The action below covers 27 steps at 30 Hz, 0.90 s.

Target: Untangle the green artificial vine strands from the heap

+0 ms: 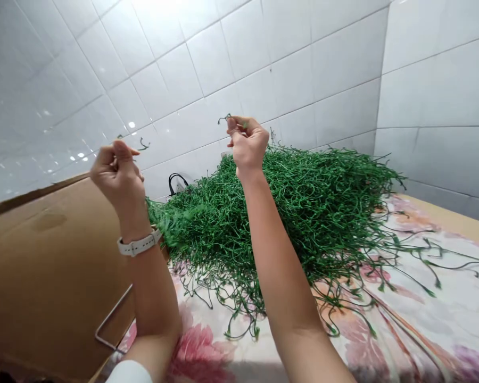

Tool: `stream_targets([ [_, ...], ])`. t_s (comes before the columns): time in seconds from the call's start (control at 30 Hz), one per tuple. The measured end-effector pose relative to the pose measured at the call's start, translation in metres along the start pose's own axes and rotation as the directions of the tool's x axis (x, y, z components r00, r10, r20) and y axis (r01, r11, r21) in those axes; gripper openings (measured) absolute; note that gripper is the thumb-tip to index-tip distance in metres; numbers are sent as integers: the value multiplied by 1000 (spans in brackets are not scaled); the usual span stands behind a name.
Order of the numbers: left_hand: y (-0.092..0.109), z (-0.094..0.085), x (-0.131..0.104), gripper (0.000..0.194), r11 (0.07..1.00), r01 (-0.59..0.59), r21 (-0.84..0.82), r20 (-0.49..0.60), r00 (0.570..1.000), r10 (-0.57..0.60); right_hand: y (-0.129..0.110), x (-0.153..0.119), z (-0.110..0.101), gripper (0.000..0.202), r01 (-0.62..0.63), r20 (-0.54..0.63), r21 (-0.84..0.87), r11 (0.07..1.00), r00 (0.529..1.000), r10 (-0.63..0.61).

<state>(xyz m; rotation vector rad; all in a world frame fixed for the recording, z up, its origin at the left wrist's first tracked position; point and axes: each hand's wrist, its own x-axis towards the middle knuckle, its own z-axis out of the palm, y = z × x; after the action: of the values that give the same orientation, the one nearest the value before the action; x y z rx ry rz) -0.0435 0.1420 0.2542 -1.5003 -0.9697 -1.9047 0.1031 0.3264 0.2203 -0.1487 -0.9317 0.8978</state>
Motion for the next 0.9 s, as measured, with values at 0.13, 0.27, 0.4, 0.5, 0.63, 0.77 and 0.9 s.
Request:
stream_targets([
  [0.13, -52, 18, -5, 10, 971, 172, 169, 104, 976, -191, -4, -6, 0, 4, -21, 40, -117, 993, 999, 26],
  [0.27, -70, 19, -10, 12, 944, 260, 205, 167, 941, -295, 5, -6, -14, 19, -196, 47, -225, 955, 976, 211],
  [0.4, -63, 9, -8, 27, 940, 208, 270, 172, 950, -260, 12, -1, -23, 27, -259, 1, -228, 939, 964, 266],
  [0.5, -59, 7, -6, 39, 927, 184, 328, 188, 949, -254, 15, 5, -23, 28, -265, 4, -191, 945, 963, 271],
  [0.63, -62, 7, -5, 37, 922, 343, 181, 268, 885, -382, 10, 10, -19, 19, -197, 39, -112, 974, 979, 202],
  [0.77, -67, 4, -3, 16, 854, 497, 154, 302, 799, -520, -9, 4, -13, 19, -160, 114, -112, 981, 978, 172],
  [0.9, -68, -4, -2, 31, 803, 584, 114, 350, 733, -583, -25, -6, -5, 24, -99, 140, -152, 983, 983, 121],
])
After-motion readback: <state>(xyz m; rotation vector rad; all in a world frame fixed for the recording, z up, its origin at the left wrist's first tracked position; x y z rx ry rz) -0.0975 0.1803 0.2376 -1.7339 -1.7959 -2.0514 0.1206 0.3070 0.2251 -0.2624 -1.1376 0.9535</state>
